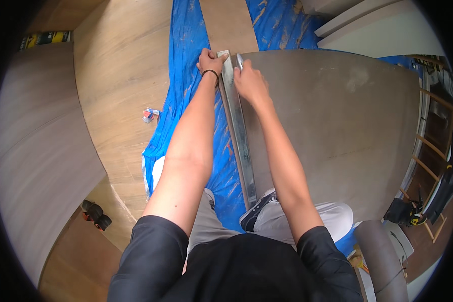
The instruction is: The person uses a utility knife and a straight edge to score a sheet of wallboard, then turns the sheet over to continue the process.
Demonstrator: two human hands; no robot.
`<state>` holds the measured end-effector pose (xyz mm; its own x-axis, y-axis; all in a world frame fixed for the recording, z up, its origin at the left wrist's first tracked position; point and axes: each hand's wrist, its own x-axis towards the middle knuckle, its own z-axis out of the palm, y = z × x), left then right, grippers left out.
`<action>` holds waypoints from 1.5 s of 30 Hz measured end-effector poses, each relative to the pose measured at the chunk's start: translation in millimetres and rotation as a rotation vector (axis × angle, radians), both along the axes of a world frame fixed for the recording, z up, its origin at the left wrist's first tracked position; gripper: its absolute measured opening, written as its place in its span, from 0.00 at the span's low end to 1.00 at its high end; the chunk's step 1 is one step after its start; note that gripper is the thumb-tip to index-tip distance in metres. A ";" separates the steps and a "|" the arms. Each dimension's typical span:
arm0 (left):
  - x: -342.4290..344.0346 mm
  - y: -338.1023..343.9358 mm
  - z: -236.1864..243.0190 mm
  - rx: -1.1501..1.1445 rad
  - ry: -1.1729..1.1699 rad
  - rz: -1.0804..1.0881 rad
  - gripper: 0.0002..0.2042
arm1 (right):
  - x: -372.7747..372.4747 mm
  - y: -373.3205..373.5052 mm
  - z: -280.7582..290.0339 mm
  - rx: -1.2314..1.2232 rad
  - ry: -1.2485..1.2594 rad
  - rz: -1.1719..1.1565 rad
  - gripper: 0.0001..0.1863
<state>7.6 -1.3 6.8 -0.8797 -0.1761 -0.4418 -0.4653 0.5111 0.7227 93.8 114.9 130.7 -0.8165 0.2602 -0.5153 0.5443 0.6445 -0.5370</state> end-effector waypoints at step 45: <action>3.4 12.5 -6.4 -0.139 0.094 0.011 0.25 | -15.1 -14.5 -35.1 0.065 -0.123 0.046 0.20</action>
